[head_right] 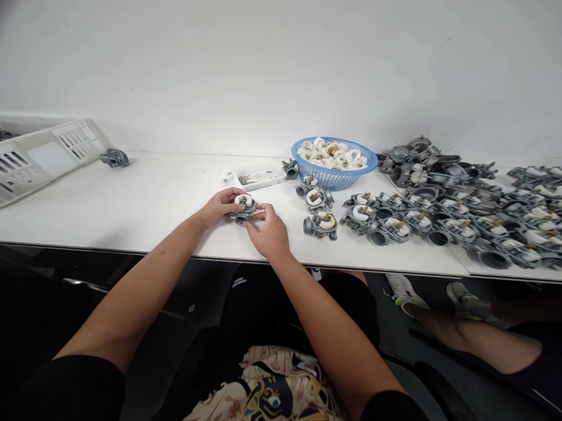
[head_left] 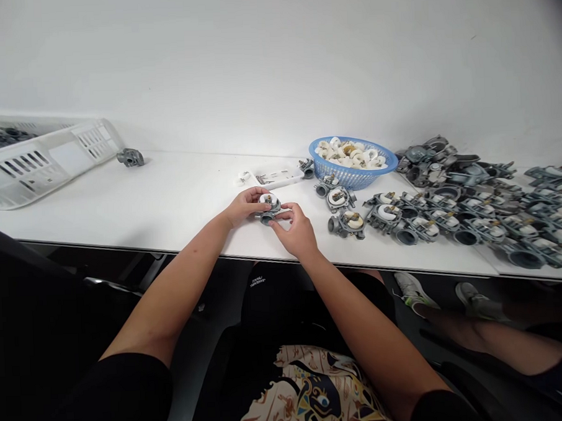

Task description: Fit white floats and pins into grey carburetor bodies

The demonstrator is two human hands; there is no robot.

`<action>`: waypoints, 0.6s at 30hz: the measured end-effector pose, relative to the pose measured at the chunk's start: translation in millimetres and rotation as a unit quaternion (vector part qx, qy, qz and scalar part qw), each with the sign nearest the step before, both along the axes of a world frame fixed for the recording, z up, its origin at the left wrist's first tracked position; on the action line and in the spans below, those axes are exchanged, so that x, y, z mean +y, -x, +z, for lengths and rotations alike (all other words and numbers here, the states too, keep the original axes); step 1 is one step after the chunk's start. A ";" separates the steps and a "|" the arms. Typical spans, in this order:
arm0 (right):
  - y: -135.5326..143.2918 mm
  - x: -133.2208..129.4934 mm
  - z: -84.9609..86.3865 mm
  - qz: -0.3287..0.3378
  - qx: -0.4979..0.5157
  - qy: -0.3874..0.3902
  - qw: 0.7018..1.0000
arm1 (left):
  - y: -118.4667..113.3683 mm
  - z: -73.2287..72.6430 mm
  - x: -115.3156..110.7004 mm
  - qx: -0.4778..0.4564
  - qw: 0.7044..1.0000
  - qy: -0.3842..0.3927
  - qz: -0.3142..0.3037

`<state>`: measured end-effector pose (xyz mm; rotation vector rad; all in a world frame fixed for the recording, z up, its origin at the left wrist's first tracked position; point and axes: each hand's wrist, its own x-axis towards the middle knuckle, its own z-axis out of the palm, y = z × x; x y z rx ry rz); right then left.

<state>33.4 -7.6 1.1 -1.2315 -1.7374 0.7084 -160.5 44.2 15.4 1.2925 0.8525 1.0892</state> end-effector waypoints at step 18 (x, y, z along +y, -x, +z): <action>-1.1 1.3 -0.5 0.010 -0.001 -0.026 1.000 | 3.1 -8.7 6.1 0.024 0.999 -0.022 -0.004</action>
